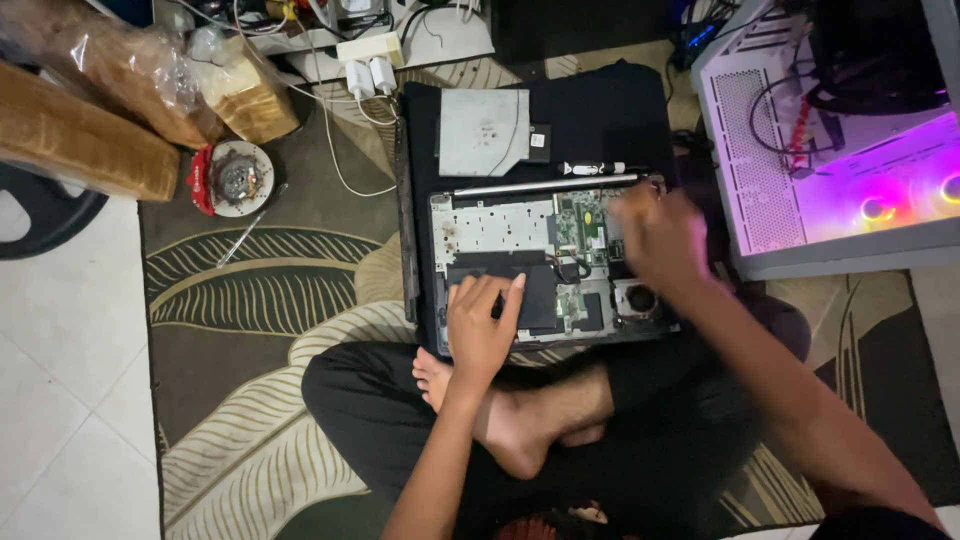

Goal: The person unscrews the bottom cover of a laptop using a screwdriver, removes the cover by hand, and then uses a brush to clean the internal components and the removed part.

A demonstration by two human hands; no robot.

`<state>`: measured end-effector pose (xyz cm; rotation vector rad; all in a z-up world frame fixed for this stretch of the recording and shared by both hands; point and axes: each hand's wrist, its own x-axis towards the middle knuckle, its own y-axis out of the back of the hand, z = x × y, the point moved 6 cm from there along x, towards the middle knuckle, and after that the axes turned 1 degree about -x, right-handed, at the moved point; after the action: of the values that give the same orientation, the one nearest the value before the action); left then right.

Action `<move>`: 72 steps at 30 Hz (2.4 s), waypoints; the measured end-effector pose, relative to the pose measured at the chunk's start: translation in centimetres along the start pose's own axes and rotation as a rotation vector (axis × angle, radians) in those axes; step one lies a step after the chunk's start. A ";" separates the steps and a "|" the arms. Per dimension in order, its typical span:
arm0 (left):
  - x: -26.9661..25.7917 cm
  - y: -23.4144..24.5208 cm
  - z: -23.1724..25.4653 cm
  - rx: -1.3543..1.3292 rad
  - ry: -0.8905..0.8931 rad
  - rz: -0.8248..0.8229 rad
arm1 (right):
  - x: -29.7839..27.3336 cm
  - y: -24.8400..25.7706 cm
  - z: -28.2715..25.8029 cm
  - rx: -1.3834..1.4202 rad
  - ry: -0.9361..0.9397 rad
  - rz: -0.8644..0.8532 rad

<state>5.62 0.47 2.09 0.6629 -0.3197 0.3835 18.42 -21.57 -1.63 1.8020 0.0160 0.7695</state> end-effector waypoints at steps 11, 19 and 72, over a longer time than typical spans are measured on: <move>-0.2 -0.2 -0.2 0.023 0.000 0.004 | -4.5 -1.8 6.7 0.200 0.036 0.044; -0.1 -0.1 0.2 0.011 0.011 0.011 | -2.2 1.3 2.3 0.441 0.086 -0.070; -0.6 -0.8 -0.7 0.057 -0.018 -0.013 | 8.9 -10.4 14.6 0.572 -0.774 0.062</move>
<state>5.53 0.13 0.89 0.7241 -0.3224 0.3752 36.47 -26.69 -8.62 2.5549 -0.3608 0.0522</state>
